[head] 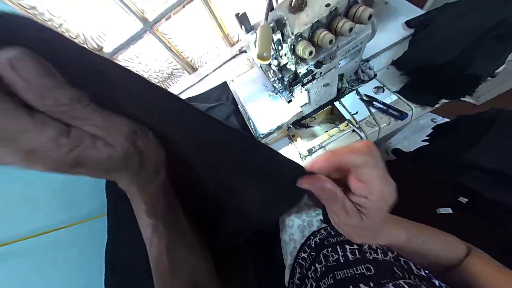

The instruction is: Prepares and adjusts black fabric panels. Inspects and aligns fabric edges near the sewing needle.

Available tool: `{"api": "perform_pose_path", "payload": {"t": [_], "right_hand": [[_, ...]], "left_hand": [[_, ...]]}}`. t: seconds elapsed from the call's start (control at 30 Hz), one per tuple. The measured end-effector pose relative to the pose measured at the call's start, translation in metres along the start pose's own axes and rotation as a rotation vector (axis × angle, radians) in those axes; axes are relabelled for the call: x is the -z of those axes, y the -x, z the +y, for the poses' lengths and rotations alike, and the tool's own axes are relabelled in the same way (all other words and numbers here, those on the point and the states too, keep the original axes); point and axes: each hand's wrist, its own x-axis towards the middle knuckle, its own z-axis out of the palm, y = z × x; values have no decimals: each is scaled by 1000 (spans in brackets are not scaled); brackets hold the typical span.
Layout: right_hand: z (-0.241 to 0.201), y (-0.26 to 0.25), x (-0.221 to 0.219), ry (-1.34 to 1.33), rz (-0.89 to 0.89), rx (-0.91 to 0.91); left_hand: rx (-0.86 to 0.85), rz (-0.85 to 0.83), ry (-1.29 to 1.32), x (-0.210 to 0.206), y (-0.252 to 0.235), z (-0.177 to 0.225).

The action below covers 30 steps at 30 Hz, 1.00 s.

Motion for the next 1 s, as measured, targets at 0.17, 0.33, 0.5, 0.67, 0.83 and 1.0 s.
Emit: {"api": "perform_pose_path", "payload": {"t": [0.17,0.33,0.5,0.67,0.83,1.0], "right_hand": [[46,45,21,-257,-25,-828],[57,88,45,-309,91,-1247],[60,88,44,-374,124,-1292],[64,92,42,-379,96,-1265],[64,90,42,-395,106,-1249],[63,83,41,-449,154,-1196]], "left_hand": [[-311,-165,113,-65,24,48],[-145,-670,493,-91,78,94],[-67,-621,298,-92,73,122],[81,-614,112,-83,88,143],[249,-599,398,-89,90,129],[236,-696,441,-95,76,122]]}}
